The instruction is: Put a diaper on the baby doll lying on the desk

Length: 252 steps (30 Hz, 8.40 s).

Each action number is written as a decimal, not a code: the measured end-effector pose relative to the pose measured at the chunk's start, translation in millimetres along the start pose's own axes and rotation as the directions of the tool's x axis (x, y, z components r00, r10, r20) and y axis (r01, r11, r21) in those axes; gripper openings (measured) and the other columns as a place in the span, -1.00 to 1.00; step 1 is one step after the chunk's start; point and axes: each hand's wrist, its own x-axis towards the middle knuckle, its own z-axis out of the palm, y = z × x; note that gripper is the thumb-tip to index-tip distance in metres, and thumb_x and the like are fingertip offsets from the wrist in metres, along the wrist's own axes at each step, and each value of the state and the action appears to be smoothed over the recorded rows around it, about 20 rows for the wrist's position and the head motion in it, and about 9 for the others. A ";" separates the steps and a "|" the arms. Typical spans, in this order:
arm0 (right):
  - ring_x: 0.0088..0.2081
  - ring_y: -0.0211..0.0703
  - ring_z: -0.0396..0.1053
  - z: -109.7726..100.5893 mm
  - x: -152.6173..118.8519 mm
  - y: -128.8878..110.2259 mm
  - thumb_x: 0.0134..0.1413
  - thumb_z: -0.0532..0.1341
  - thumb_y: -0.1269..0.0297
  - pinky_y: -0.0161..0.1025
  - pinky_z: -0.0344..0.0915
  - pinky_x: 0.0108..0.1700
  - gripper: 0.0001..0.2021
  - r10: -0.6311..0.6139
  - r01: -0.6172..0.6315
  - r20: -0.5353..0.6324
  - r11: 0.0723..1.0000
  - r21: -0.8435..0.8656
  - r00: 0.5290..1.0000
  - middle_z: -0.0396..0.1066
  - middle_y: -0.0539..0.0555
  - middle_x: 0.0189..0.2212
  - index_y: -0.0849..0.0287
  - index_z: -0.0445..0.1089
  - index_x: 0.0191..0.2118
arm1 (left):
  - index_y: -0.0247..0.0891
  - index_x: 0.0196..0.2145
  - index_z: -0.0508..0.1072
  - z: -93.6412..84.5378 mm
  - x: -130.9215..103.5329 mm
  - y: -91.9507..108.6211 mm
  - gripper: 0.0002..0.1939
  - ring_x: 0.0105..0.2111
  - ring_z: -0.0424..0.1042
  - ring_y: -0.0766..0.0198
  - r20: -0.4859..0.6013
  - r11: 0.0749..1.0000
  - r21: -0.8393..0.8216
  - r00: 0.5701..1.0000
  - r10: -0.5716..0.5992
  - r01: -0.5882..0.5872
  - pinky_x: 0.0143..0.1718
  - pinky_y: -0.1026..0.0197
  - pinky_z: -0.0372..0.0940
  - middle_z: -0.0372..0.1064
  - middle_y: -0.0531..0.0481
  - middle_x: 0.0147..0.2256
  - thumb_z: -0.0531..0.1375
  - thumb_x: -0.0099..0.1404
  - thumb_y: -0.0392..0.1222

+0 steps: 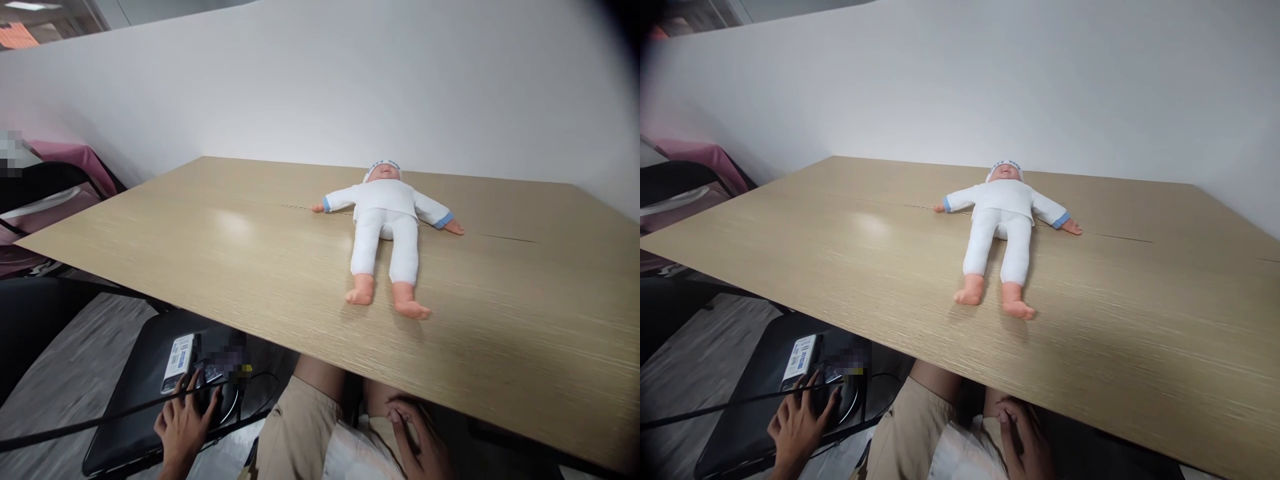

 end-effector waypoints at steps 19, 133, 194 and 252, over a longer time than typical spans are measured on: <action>-0.17 -0.09 0.62 -0.3 0.6 1.0 0.39 0.15 0.13 -0.26 0.55 -0.11 -0.79 0.012 -0.012 0.012 1.000 0.008 1.000 0.63 0.07 -0.21 0.02 0.52 -0.12 | -0.14 0.44 0.10 -2.8 10.8 -8.6 -0.29 0.35 0.08 -0.18 0.000 0.998 -0.042 0.998 0.057 -0.057 0.31 -0.26 -0.01 -0.01 -0.23 0.43 -0.12 0.46 0.20; -0.14 -0.09 0.60 1.0 -2.9 8.2 0.39 0.16 0.14 -0.25 0.54 -0.10 -0.81 -0.009 0.009 0.026 1.000 0.003 1.000 0.62 0.06 -0.18 0.01 0.51 -0.09 | 0.07 0.38 0.27 13.3 23.8 24.6 -0.47 0.34 0.11 -0.06 0.055 0.953 -0.034 0.951 0.303 -0.301 0.33 -0.25 0.02 0.10 -0.10 0.40 0.01 0.50 0.00; -0.20 -0.14 0.63 0.7 3.1 3.8 0.39 0.16 0.15 -0.33 0.55 -0.14 -0.82 -0.041 0.041 0.020 0.999 -0.006 0.999 0.64 0.01 -0.24 -0.01 0.51 -0.11 | 0.01 0.34 0.35 27.3 70.9 -3.7 -0.38 0.30 0.18 -0.12 0.067 0.855 -0.053 0.852 0.519 -0.517 0.30 -0.18 0.04 0.26 -0.15 0.33 0.18 0.37 0.13; -0.11 -0.07 0.60 2.5 -5.5 10.6 0.40 0.15 0.11 -0.21 0.53 -0.05 -0.79 0.028 -0.027 0.051 0.999 -0.024 0.998 0.62 0.05 -0.17 0.00 0.51 -0.10 | -0.03 0.37 0.30 10.4 43.0 15.4 -0.40 0.28 0.20 -0.09 0.040 0.939 -0.030 0.939 0.343 -0.342 0.33 -0.18 0.02 0.22 -0.14 0.36 0.11 0.42 0.07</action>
